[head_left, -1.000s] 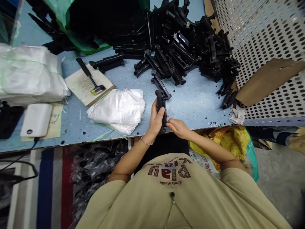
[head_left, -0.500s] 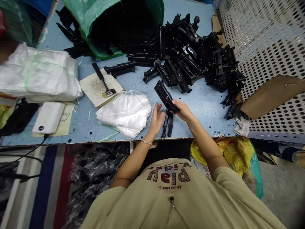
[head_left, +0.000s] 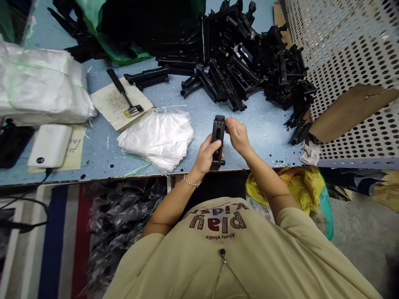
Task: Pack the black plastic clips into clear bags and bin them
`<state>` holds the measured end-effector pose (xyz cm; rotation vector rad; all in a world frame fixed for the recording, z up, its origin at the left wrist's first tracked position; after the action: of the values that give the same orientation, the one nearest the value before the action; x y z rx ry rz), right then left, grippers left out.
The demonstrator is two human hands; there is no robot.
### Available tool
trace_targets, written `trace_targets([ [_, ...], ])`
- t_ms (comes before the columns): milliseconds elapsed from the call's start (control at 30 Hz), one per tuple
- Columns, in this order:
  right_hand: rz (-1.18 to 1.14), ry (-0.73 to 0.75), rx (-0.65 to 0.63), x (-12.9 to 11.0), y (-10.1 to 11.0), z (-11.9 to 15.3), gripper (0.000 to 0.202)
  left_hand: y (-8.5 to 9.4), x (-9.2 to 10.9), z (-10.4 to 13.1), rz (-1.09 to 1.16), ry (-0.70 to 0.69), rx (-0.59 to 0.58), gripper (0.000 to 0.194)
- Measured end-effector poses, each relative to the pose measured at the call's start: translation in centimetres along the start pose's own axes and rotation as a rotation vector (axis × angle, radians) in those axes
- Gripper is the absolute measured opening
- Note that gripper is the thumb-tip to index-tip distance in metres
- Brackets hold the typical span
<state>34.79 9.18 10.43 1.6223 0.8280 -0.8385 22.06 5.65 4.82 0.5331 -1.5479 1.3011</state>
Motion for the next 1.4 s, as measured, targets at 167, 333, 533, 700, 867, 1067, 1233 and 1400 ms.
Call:
trace_targets([
  [167, 0.001, 0.017, -0.192, -0.7, -2.4, 4.3, 0.073, 2.4, 0.6, -0.8, 0.008, -0.024, 0.160, 0.038],
  [333, -0.042, 0.007, -0.298, -0.9, -4.3, 8.8, 0.060, 2.2, 1.5, -0.6, -0.128, -0.128, 0.123, 0.046],
  [533, 0.094, -0.157, -0.130, 5.6, -1.4, 0.3, 0.047, 8.4, -0.8, -0.3, -0.479, -0.195, 0.331, 0.069],
  [700, 0.580, -0.275, 0.235, 11.5, 3.2, -8.4, 0.039, 9.1, -4.5, -0.1, -0.824, -0.194, 0.311, 0.049],
  [867, 0.393, -0.324, 0.282, 13.4, 6.0, -7.2, 0.029, 7.4, -4.1, 0.0, -0.893, -0.286, 0.239, 0.059],
  [1067, -0.655, -0.587, -0.069, 12.6, 1.9, 3.3, 0.060, 2.0, -2.7, -3.1, -0.292, -0.174, 0.047, 0.072],
  [1233, -0.423, -0.491, -0.165, 7.8, 1.0, 7.4, 0.080, -2.9, -2.2, -3.2, 0.026, -0.046, -0.096, 0.066],
  [1400, 0.229, 0.137, 0.132, 0.8, 6.1, 3.8, 0.073, -2.1, 0.2, -0.4, -0.121, -0.059, -0.071, 0.062],
])
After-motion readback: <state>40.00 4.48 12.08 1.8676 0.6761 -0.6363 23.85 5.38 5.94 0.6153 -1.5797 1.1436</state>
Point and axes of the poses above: each hand's wrist, its own z-axis away from the middle knuckle, its own y-axis out of the back of the hand, x = y × z, the point moved 10 cm from there along -z, towards the middle knuckle, and after that the axes turned 6 degrees about -y, right-handed, at the moved point
